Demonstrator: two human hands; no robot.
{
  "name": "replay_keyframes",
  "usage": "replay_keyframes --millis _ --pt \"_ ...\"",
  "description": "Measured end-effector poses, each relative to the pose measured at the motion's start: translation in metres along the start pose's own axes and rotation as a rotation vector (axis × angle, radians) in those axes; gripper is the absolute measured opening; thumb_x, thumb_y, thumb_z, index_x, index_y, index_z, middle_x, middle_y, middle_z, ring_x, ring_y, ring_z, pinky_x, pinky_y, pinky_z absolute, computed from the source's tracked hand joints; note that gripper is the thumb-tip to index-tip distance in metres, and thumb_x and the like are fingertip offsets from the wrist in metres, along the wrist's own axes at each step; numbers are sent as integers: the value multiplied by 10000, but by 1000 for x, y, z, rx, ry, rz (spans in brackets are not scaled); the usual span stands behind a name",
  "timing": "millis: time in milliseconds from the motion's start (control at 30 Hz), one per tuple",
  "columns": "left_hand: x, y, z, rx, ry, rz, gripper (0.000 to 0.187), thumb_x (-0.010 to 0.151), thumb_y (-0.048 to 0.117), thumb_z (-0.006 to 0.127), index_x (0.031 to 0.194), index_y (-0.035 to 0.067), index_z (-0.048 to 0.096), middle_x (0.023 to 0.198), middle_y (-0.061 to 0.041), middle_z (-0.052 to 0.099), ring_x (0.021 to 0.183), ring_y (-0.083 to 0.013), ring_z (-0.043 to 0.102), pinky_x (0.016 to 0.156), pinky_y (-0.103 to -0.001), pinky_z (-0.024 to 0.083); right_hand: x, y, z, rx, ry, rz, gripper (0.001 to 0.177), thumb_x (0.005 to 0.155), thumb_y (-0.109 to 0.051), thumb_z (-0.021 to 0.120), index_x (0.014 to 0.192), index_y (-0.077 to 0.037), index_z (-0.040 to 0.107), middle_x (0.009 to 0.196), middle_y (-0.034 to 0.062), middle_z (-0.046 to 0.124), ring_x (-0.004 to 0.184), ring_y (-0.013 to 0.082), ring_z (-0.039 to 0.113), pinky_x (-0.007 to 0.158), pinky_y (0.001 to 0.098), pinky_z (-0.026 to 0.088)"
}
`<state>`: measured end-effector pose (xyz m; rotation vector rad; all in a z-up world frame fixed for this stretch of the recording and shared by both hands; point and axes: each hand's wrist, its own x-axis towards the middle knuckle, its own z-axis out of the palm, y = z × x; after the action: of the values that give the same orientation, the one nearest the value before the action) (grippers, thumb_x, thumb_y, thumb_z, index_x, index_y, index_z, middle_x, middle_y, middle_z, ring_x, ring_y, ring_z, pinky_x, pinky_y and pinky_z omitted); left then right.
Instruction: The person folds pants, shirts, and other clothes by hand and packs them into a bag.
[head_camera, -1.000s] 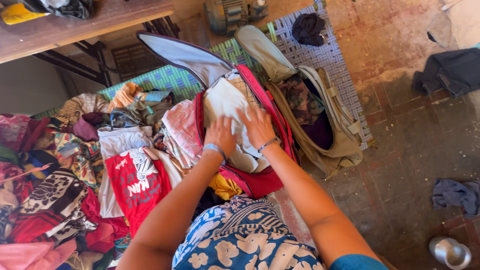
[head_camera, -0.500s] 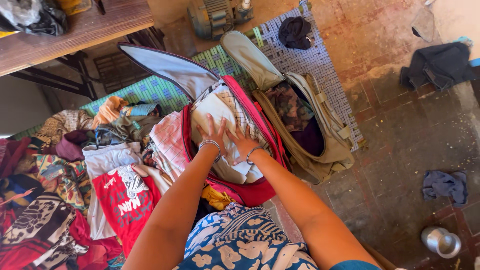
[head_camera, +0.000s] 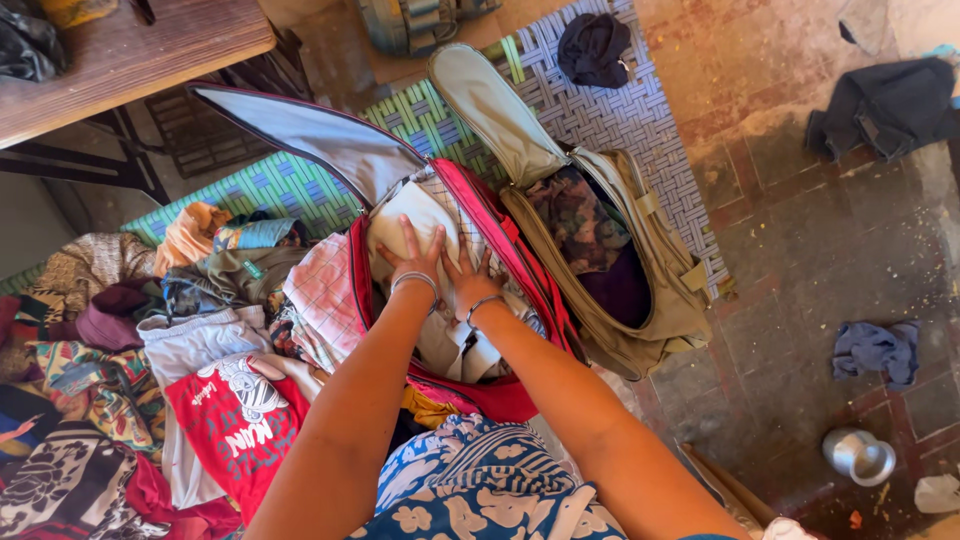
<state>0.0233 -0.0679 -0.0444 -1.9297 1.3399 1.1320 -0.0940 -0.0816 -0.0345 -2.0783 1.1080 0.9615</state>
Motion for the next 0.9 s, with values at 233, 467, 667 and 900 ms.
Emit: replay_keyframes --millis 233,467,667,900 --pt "5 1 -17 170 22 48 1515 633 471 958 1626 365 -181 1549 -379 -342 1501 -575 -261 1103 -857 139 4 -3 -13 88 -26 -14 1374 728 -432 911 1623 -357 -129 1715 51 -205 1526 577 -22 1064 802 311" --pt "11 -13 -8 -70 102 -8 1543 580 350 987 1614 512 -147 1610 -260 -407 1433 -725 -164 1187 -712 153 22 0 -11 101 -40 -58 1422 691 -409 931 1628 -350 -137 1722 76 -224 1505 595 71 1056 797 337" --pt "19 -14 2 -56 100 -13 1533 595 347 992 1616 483 -144 1580 -296 -399 1445 -702 -161 1203 -737 83 17 -2 -4 99 -14 -56 1404 700 -423 927 1626 -331 -124 1717 86 -213 1505 603 38 1033 812 336" --pt "25 -8 7 47 196 -43 1596 569 321 1014 1608 457 -189 1550 -327 -387 1456 -629 -212 1177 -774 141 -29 2 58 39 600 -183 1060 765 -506 825 1609 -270 229 1715 147 -39 1547 528 76 1064 849 267"
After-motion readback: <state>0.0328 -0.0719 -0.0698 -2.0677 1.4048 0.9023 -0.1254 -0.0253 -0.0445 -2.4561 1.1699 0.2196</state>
